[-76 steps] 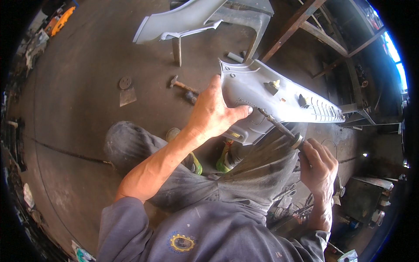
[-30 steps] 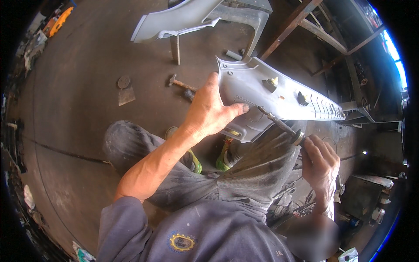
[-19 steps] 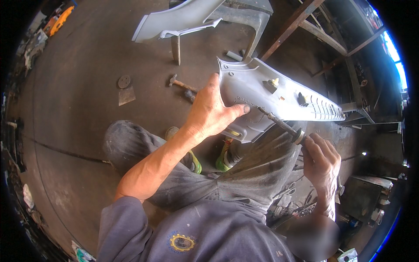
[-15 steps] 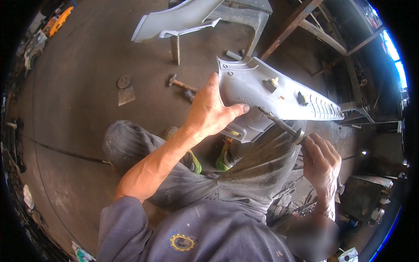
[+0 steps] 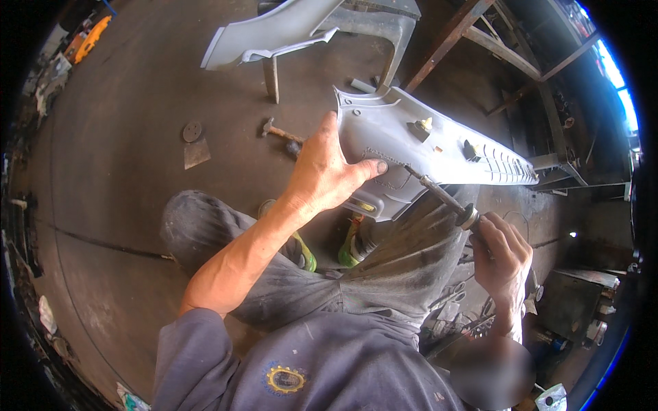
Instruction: The person is sitting on the floor in a workshop, using a soldering iron to weld seams on a grey plastic motorcycle part. They hold the part with one hand and apply the hot tip of the tool along the edges to fuse the plastic.
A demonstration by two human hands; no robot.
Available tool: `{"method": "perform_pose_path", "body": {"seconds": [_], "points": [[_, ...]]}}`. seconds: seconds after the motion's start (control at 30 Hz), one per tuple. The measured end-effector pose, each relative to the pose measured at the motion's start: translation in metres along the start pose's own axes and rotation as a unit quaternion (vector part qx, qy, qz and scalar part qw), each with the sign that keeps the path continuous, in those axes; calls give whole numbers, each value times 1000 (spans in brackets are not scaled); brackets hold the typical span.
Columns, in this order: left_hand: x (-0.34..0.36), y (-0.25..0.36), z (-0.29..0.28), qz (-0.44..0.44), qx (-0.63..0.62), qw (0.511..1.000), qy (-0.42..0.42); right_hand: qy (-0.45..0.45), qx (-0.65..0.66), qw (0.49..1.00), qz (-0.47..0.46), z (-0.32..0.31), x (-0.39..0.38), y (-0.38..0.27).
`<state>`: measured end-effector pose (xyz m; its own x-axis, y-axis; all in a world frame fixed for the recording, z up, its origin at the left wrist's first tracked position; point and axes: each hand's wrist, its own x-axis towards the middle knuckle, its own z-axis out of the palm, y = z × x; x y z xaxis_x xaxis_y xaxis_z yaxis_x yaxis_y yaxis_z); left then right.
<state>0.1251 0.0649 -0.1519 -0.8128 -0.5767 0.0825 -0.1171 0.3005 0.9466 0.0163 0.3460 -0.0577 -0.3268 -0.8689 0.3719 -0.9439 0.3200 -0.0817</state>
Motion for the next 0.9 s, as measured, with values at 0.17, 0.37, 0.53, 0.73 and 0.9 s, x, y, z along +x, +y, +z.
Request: {"method": "perform_pose_path", "body": {"seconds": [0.17, 0.37, 0.53, 0.73, 0.9], "points": [[-1, 3, -1, -10, -17, 1000, -3, -15, -1, 1000, 5, 3, 1, 1], [-2, 1, 0, -6, 1, 1000, 0, -26, -23, 999, 3, 3, 2, 0], [0, -8, 2, -2, -80, 997, -2, -41, 29, 996, 77, 1, -1, -6], [1, -9, -2, -71, -190, 978, -40, -41, 262, 917, 297, 1, -46, -10], [2, -4, -6, -109, -210, 970, -62, -10, 539, 727, 425, 25, -72, -49]]}}
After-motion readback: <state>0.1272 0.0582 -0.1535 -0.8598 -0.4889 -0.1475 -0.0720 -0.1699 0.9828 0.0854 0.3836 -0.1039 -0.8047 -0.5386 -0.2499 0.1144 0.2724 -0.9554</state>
